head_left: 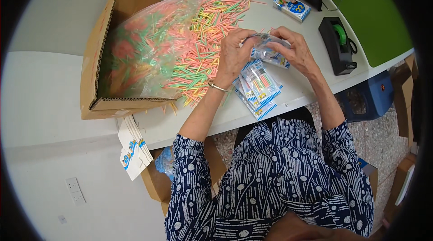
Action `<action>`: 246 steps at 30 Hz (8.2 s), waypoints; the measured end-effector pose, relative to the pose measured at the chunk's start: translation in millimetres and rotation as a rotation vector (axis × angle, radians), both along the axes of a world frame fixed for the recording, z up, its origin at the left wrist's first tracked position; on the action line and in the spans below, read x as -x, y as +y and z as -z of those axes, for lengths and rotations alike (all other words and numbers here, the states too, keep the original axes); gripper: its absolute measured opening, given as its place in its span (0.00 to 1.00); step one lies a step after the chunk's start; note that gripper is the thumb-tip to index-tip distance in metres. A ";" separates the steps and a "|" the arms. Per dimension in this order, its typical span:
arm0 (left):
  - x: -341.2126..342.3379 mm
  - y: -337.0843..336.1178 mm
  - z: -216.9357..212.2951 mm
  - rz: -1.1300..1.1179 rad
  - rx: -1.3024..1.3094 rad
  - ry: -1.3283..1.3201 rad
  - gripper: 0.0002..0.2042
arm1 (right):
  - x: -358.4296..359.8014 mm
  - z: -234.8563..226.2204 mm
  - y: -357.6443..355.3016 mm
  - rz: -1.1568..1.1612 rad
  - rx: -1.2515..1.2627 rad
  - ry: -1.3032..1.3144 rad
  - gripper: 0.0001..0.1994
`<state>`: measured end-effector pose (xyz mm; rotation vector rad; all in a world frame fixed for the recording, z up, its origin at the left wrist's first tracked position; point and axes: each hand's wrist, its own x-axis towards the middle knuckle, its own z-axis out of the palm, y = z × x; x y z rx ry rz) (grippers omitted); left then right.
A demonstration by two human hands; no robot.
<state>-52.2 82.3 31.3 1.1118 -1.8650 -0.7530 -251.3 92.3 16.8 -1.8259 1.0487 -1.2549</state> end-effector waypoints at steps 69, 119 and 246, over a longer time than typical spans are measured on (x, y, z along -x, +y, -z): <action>-52.2 -58.8 -1.7 0.060 -0.574 0.814 0.11 | -113.6 19.5 -51.9 -0.033 -0.753 -1.266 0.12; -18.6 4.6 -52.0 0.057 -0.323 0.513 0.23 | -40.2 -1.6 -26.8 -0.624 -0.845 -0.568 0.14; -27.2 -136.0 45.0 -0.004 0.639 -1.183 0.06 | -9.2 21.8 -10.2 -0.168 -0.338 -0.053 0.13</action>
